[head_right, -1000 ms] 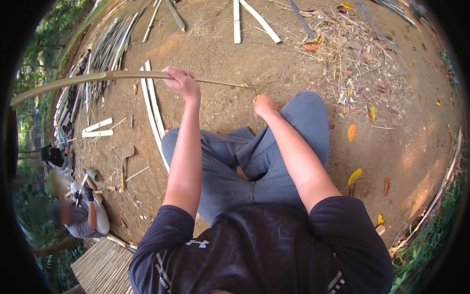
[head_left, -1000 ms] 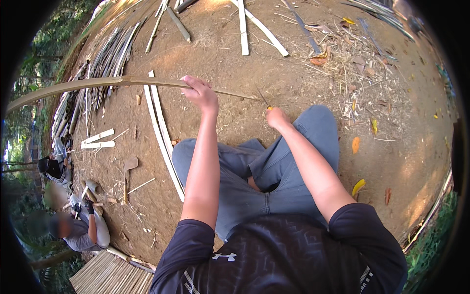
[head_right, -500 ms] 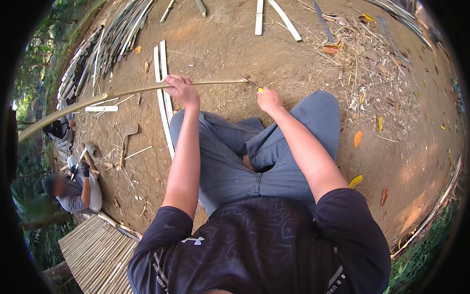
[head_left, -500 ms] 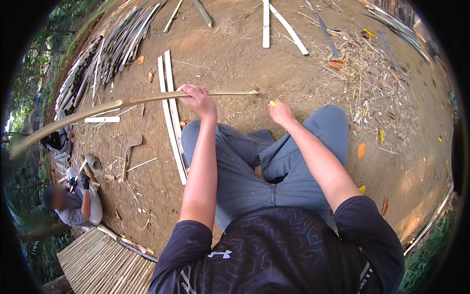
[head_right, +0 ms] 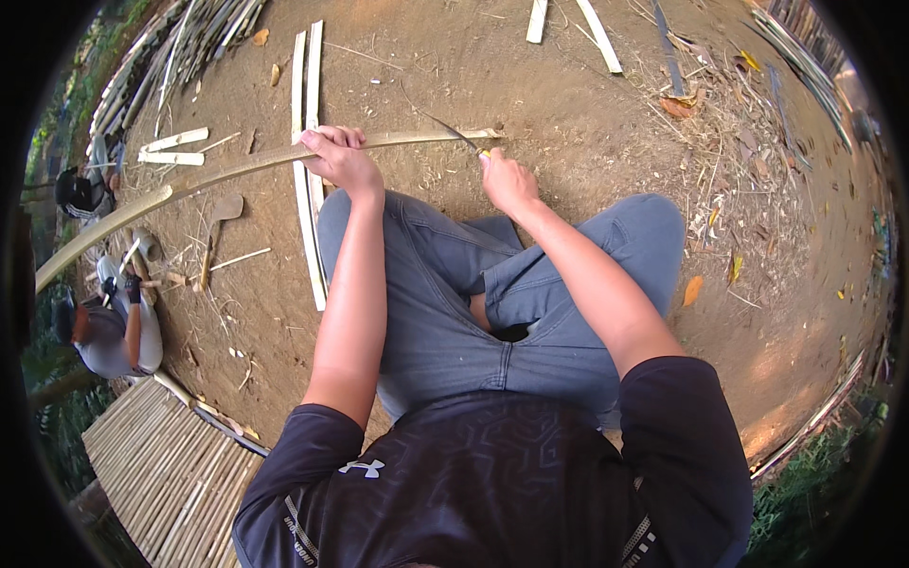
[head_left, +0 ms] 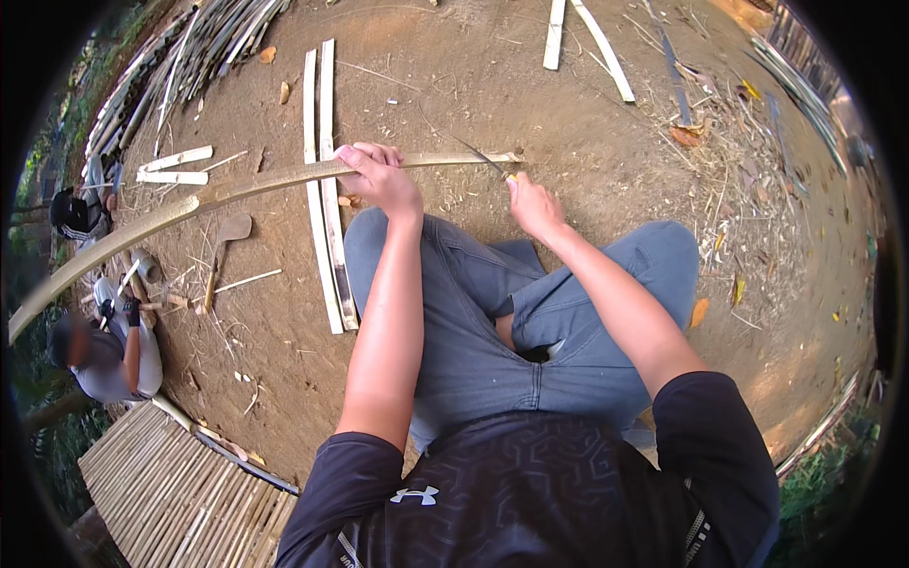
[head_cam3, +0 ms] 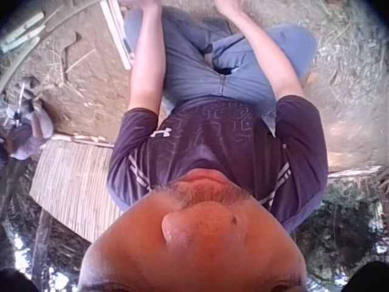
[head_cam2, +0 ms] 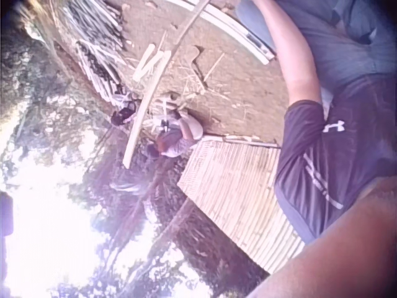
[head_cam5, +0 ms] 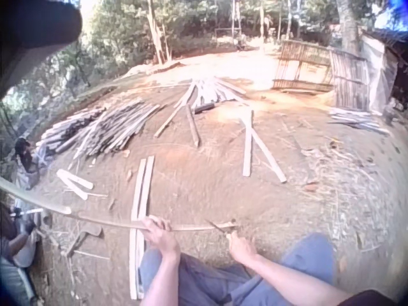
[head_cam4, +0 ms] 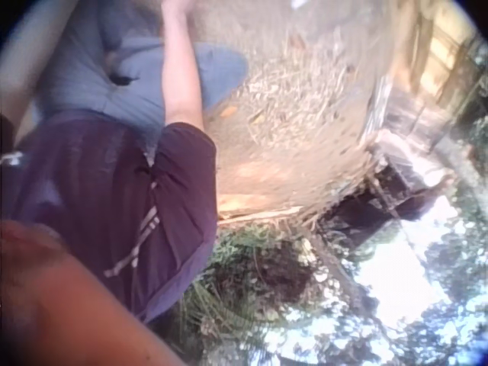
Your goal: The person scrapes a bamboo strip using a small knife to smooth the surface while holding the strip by hand.
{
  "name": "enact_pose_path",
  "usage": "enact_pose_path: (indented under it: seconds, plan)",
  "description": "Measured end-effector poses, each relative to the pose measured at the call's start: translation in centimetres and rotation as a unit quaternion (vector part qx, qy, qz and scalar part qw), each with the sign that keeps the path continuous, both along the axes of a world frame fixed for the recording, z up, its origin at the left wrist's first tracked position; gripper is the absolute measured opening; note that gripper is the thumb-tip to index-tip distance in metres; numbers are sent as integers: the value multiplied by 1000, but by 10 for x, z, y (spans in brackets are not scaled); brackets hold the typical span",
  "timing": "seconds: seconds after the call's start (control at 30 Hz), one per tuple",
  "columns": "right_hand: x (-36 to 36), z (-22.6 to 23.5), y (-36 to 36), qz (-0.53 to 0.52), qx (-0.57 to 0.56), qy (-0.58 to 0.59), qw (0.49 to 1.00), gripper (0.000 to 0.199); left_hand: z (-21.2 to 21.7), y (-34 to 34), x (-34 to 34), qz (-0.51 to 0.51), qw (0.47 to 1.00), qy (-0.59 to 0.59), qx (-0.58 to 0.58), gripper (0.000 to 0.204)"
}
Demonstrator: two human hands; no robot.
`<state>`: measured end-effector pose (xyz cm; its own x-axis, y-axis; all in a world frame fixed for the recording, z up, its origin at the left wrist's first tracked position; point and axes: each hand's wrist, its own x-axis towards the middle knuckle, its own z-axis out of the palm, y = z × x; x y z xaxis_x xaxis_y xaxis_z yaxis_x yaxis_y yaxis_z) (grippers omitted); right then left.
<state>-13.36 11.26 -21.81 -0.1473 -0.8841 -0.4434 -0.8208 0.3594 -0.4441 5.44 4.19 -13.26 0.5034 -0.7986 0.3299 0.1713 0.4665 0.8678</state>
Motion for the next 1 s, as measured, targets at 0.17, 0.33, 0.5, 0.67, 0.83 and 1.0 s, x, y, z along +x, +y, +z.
enact_pose_path:
  seconds: [0.17, 0.33, 0.5, 0.67, 0.83, 1.0]
  plan:
    - [-25, -57, -6, -27, -25, 58, 998, 42, 0, -3, -10, -12, 1000, -19, -4, 36]
    - [-29, -59, -1, -32, -22, 74, 996, 47, 6, 1, -21, -13, 999, -2, -30, 29]
    - [5, -16, 1, 67, -92, 92, 989, 43, -3, -4, -7, 0, 999, 7, -44, 28]
    - [6, -40, -13, 25, -104, 114, 988, 41, -3, -3, -5, 3, 1000, -2, -15, 31]
    - [-40, -105, -12, -28, -90, 157, 983, 41, -1, -5, -21, -36, 999, -2, -33, 29]
    - [7, -32, -11, 23, -71, 44, 996, 48, 0, 1, -8, -8, 999, -18, -30, 27]
